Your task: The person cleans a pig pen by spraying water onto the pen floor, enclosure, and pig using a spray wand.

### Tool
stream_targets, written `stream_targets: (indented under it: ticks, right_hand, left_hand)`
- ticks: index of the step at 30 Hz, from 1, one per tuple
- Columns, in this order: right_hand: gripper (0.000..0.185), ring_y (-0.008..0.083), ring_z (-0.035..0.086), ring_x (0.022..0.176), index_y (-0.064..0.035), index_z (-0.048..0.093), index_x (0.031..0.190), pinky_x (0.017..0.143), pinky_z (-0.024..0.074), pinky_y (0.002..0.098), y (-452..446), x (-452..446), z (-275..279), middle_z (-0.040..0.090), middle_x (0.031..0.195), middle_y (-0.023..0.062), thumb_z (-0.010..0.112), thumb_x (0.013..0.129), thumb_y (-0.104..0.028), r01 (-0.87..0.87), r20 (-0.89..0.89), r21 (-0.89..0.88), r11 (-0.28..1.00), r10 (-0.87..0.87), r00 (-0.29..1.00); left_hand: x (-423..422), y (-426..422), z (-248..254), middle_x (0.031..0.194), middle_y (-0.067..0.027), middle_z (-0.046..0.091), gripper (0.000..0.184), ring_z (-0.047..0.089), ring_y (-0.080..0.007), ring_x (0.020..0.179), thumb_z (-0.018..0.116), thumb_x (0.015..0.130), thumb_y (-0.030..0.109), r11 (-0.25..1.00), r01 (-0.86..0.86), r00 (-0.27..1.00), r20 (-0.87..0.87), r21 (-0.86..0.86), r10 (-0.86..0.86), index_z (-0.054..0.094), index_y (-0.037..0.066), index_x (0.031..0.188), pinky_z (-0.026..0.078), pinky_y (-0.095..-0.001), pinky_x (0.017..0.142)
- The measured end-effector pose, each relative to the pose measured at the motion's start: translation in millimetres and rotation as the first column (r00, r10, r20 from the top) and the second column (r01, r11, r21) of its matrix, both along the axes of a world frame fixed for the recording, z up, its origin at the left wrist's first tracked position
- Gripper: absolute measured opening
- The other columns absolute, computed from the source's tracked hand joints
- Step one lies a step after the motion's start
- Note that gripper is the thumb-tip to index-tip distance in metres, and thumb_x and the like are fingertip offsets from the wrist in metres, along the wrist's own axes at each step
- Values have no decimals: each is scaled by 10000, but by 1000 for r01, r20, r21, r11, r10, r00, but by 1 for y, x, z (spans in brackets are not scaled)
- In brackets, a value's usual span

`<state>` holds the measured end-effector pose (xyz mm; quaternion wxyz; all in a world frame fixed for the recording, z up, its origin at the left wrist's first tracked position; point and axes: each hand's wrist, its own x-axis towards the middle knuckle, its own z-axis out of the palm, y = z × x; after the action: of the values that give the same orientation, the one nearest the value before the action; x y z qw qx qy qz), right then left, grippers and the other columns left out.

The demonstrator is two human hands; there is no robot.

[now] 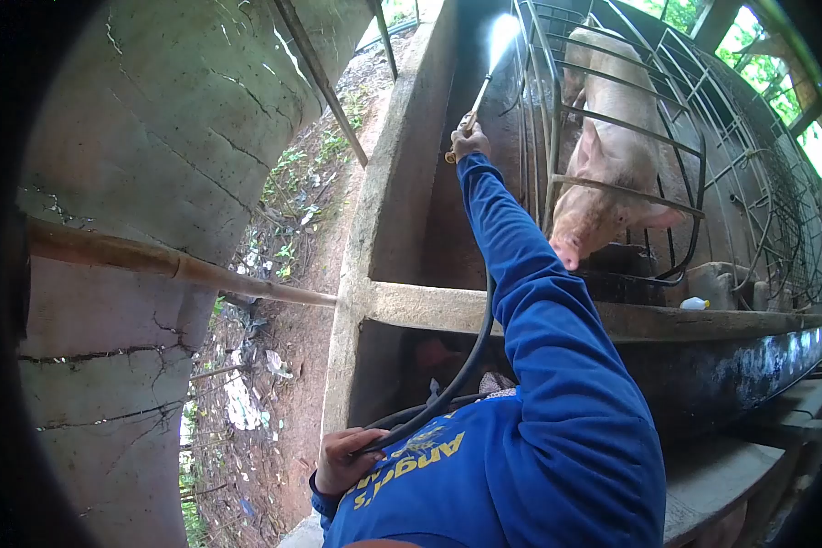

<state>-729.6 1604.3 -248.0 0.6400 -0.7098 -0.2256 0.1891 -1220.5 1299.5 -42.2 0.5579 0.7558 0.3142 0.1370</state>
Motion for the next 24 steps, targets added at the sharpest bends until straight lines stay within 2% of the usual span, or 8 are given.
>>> stream_targets:
  ticks: [3, 8, 12, 16, 19, 20, 23, 24]
  right_hand:
    - [390, 164, 602, 813, -55, 552, 1084, 734, 459, 267, 1, 5, 10, 627, 892, 80, 608, 720, -186, 1, -141, 10, 1000, 0, 990]
    - [316, 137, 586, 706, -43, 562, 1018, 664, 477, 265, 20, 34, -23, 597, 785, 25, 605, 717, -129, 24, -43, -59, 998, -27, 999]
    - [328, 149, 602, 691, -43, 568, 992, 620, 486, 276, 2, 19, -1, 620, 789, 68, 616, 696, -177, -16, -210, 174, 985, 53, 976]
    - [227, 126, 586, 667, -54, 593, 912, 590, 476, 268, 10, 22, -9, 599, 763, 32, 602, 694, -118, 76, -167, -183, 980, -107, 980]
    - [227, 137, 603, 716, -47, 591, 893, 636, 477, 273, -3, 8, 13, 621, 801, 64, 599, 694, -155, 53, -291, -120, 991, -86, 953]
    - [185, 121, 520, 505, -94, 570, 913, 384, 385, 258, 2, 15, -3, 527, 649, 23, 594, 746, -167, 48, -120, 72, 996, -39, 992]
    - [193, 136, 577, 637, -53, 591, 868, 608, 473, 265, -1, 6, 14, 593, 756, 40, 602, 691, -128, 155, 47, 0, 988, -155, 987]
    - [216, 151, 576, 607, -57, 580, 898, 604, 474, 274, 3, 5, 16, 588, 747, 45, 600, 694, -128, 221, 198, -92, 971, -199, 960]
  left_hand:
    - [-4, 2, -10, 724, -123, 614, 312, 608, -187, 634, 661, 659, 30, 1000, 19, 999, 33, -6, -18, 617, -21, 964, 458, -252, 567]
    - [2, 9, -12, 733, -126, 617, 317, 611, -188, 644, 661, 655, 20, 999, 11, 999, 51, -36, -9, 618, -18, 967, 460, -255, 570]
    - [14, 20, -8, 742, -135, 620, 322, 618, -194, 654, 664, 644, 9, 999, 23, 999, 34, -34, -22, 618, -21, 961, 464, -259, 571]
    - [11, 29, -18, 734, -136, 618, 326, 616, -199, 641, 665, 634, 2, 997, 56, 996, 71, -47, -52, 619, -19, 956, 465, -262, 560]
    - [12, 34, -16, 730, -135, 617, 329, 614, -201, 632, 665, 627, -2, 997, 61, 995, 84, -56, -56, 621, -18, 953, 465, -261, 556]
    - [15, 36, -15, 727, -134, 618, 331, 613, -201, 631, 665, 625, -4, 997, 61, 996, 60, -52, -58, 621, -17, 953, 465, -261, 556]
    - [14, 39, -21, 727, -133, 618, 336, 613, -202, 630, 667, 620, -4, 997, 49, 997, 70, -52, -46, 621, -16, 953, 465, -262, 556]
    - [13, 40, -23, 727, -132, 618, 338, 613, -202, 631, 668, 619, -3, 997, 46, 995, 86, -57, -41, 621, -16, 954, 465, -262, 555]
